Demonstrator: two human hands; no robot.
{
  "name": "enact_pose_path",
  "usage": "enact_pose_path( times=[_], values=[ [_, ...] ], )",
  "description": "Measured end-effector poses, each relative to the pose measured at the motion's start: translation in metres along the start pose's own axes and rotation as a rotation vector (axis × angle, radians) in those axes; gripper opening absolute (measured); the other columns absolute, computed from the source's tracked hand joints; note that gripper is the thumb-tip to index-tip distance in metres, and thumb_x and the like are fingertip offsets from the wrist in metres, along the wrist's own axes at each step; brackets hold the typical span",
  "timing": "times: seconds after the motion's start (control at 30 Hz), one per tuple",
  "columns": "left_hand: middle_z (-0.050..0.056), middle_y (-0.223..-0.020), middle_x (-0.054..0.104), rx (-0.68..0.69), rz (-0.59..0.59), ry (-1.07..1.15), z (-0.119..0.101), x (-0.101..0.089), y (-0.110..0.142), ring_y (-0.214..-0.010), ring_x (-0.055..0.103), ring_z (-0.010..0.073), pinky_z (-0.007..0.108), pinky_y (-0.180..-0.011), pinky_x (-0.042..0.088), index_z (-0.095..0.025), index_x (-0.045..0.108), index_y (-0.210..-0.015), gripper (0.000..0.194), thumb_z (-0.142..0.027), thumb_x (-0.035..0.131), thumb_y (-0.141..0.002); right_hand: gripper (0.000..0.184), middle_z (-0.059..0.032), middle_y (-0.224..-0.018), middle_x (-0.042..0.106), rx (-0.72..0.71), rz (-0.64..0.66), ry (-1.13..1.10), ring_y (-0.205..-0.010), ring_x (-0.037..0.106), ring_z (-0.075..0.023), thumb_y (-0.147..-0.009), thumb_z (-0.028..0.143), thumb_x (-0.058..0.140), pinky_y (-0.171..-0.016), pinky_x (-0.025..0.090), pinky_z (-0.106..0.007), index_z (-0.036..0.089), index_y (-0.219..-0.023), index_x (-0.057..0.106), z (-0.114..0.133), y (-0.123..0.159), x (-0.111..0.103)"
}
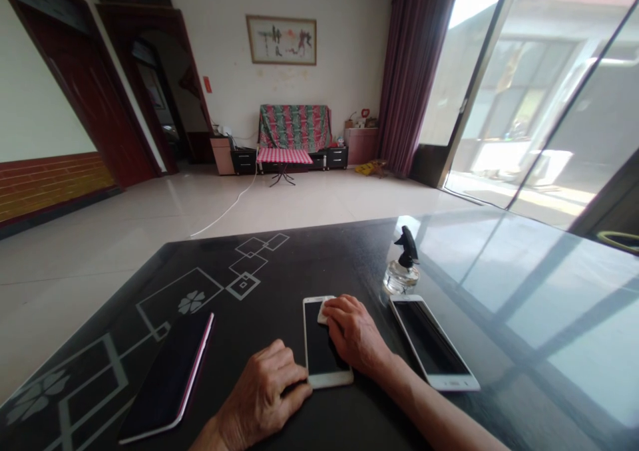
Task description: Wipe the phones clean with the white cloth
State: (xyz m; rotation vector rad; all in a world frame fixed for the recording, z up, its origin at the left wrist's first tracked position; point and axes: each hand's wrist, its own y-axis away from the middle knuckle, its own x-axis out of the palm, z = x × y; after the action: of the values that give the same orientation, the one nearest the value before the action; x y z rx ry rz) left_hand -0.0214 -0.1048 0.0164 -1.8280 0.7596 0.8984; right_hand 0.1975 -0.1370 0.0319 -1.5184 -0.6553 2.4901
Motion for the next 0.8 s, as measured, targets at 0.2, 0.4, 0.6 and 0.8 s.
enact_pose_path(
  times=[0.2, 0.4, 0.6, 0.8],
  values=[
    [0.002, -0.068, 0.058, -0.014, 0.012, 0.016, 0.000, 0.000, 0.000, -0.069, 0.052, 0.0173, 0.029, -0.060, 0.040, -0.020, 0.065, -0.082, 0.007, -0.021, 0.060, -0.086, 0.022, -0.0045, -0.097, 0.063, 0.032, 0.039, 0.012, -0.094, 0.053, -0.0181, -0.089, 0.015, 0.045, -0.087, 0.041, -0.033, 0.022, -0.093, 0.066, 0.011, 0.014, -0.007],
    [0.002, -0.068, 0.057, -0.026, 0.011, 0.018, 0.001, 0.002, 0.000, -0.068, 0.051, 0.0166, 0.028, -0.061, 0.038, -0.020, 0.066, -0.080, 0.010, -0.023, 0.059, -0.087, 0.021, -0.0042, -0.095, 0.060, 0.014, 0.149, -0.046, -0.093, 0.052, -0.0174, -0.090, 0.016, 0.044, -0.084, 0.041, -0.030, 0.022, -0.089, 0.064, 0.021, 0.033, -0.019],
    [0.001, -0.067, 0.057, -0.033, 0.022, 0.012, 0.002, 0.004, 0.001, -0.068, 0.051, 0.0168, 0.028, -0.061, 0.037, -0.020, 0.066, -0.079, 0.010, -0.024, 0.060, -0.086, 0.023, -0.0044, -0.095, 0.060, 0.032, 0.162, -0.052, -0.093, 0.051, -0.0177, -0.092, 0.017, 0.042, -0.084, 0.040, -0.030, 0.022, -0.092, 0.064, 0.023, 0.038, -0.020],
    [0.001, -0.067, 0.057, -0.049, 0.027, 0.011, 0.001, 0.002, 0.000, -0.068, 0.051, 0.0168, 0.028, -0.061, 0.036, -0.019, 0.065, -0.077, 0.010, -0.024, 0.061, -0.085, 0.021, -0.0040, -0.090, 0.059, 0.045, 0.126, 0.063, -0.089, 0.051, -0.0172, -0.090, 0.017, 0.045, -0.083, 0.039, -0.030, 0.021, -0.087, 0.065, 0.010, 0.006, -0.007]
  ],
)
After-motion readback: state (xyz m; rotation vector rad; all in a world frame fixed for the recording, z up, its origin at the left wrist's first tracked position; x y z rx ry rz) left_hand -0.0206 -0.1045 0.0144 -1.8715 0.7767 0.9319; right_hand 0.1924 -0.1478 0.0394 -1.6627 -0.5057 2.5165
